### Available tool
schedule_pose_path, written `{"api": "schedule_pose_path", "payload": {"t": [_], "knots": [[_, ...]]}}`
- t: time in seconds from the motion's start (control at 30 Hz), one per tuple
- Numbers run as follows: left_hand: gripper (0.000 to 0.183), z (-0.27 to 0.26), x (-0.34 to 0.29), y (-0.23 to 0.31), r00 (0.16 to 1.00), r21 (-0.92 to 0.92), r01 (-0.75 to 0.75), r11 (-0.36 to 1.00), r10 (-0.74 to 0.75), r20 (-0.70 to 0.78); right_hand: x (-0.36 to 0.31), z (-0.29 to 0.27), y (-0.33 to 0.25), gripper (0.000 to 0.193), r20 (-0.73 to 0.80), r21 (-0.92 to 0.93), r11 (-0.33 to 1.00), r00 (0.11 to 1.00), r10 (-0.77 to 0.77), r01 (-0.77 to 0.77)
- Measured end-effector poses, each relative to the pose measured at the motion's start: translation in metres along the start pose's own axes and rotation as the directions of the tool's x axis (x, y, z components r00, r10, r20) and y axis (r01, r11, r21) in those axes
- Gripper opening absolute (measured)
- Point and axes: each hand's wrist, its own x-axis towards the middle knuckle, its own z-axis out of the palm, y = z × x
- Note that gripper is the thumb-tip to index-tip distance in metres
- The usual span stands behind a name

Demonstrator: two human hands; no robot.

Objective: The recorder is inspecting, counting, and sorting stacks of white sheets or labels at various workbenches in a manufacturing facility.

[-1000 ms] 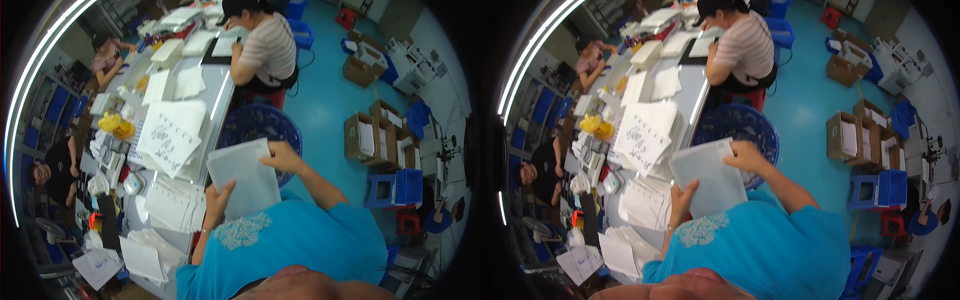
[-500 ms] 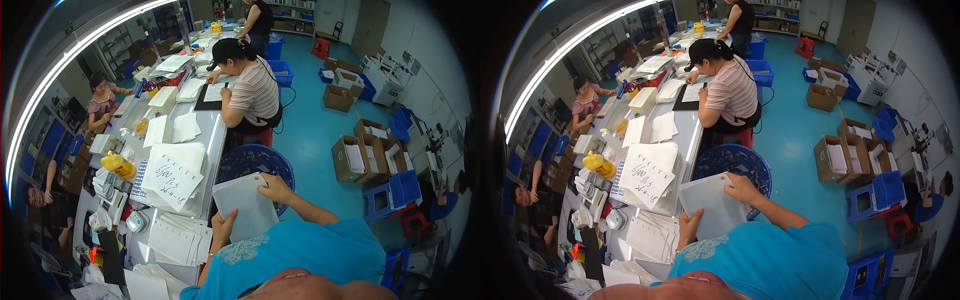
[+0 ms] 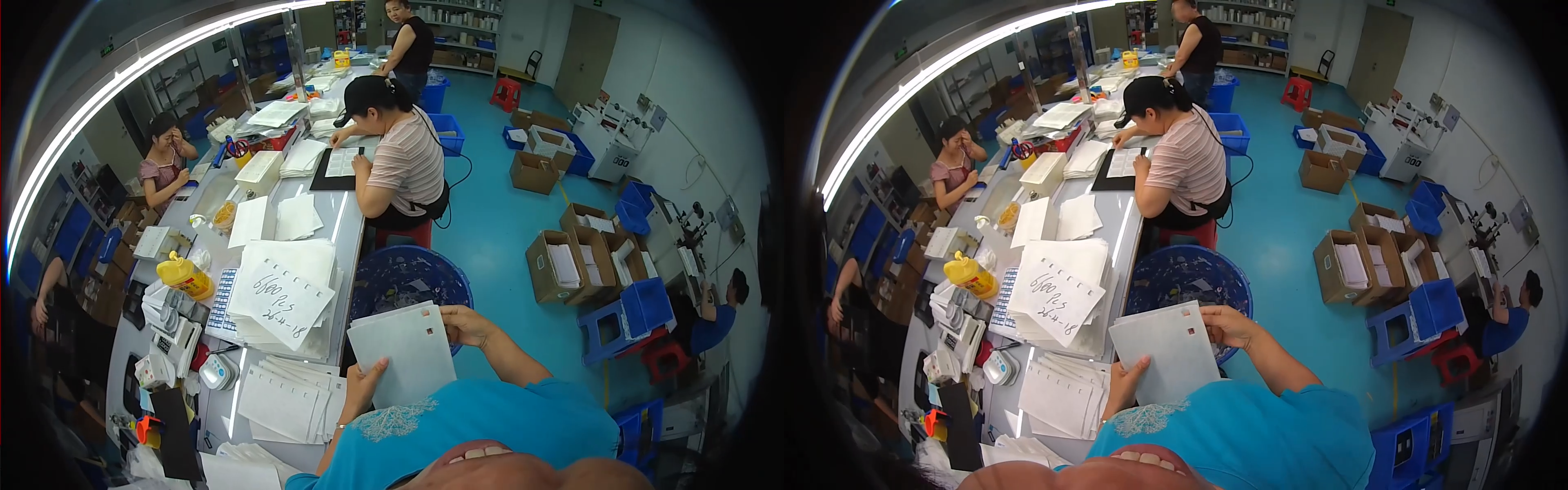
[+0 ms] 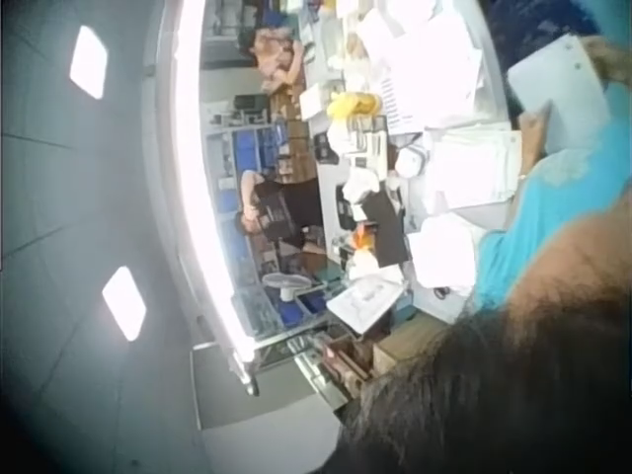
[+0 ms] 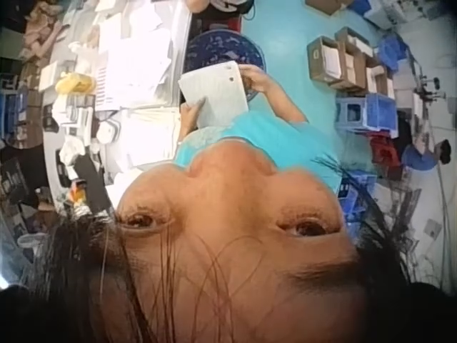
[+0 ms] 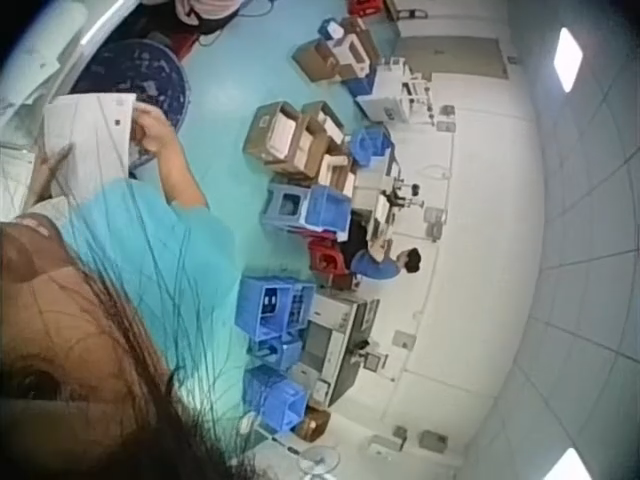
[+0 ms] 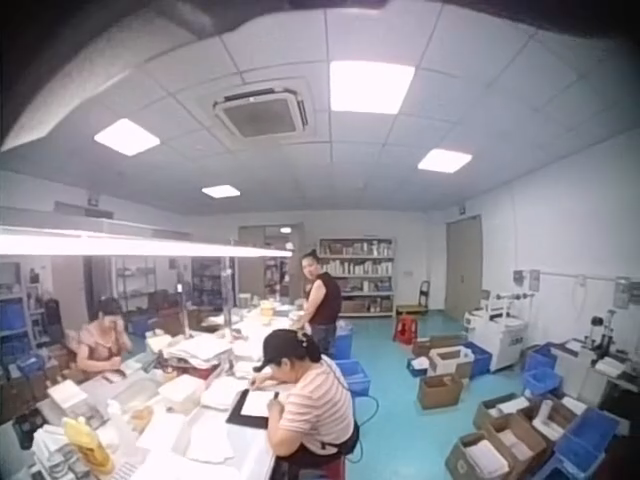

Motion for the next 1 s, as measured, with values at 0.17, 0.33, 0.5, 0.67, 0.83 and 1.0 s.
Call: {"api": "schedule_pose_path", "payload": {"t": [0.17,0.33,0.5,0.67,0.83,1.0], "knots": [[0.044,-0.001,-0.002,-0.002,0.999,-0.039,0.04,0.998,-0.04,0.013,0.004,0.005,0.005,0.029,0.019,-0.034,0.999,1.0,0.007,-0.006],[0.045,0.001,0.002,0.002,0.997,0.001,0.022,1.0,-0.022,-0.073,0.018,0.011,-0.025,0.031,0.003,-0.244,0.97,1.0,0.026,-0.024],[0.047,0.015,0.008,0.002,0.991,0.025,-0.008,1.0,0.011,-0.131,0.036,-0.005,-0.043,0.027,0.011,-0.368,0.924,0.993,0.118,-0.105],[0.047,0.033,0.018,0.009,0.994,0.011,-0.001,1.0,0.002,-0.111,0.037,-0.029,-0.055,0.027,0.1,-0.189,0.959,0.967,0.232,-0.211],[0.045,0.039,0.024,0.006,0.991,-0.014,-0.027,1.0,0.025,-0.13,0.03,-0.036,-0.043,0.023,0.039,-0.206,0.938,0.955,0.292,-0.279],[0.038,0.049,0.033,0.017,0.966,-0.059,-0.034,0.998,0.018,-0.256,0.04,-0.073,-0.037,0.018,-0.084,-0.397,0.918,0.996,-0.03,-0.006]]}}
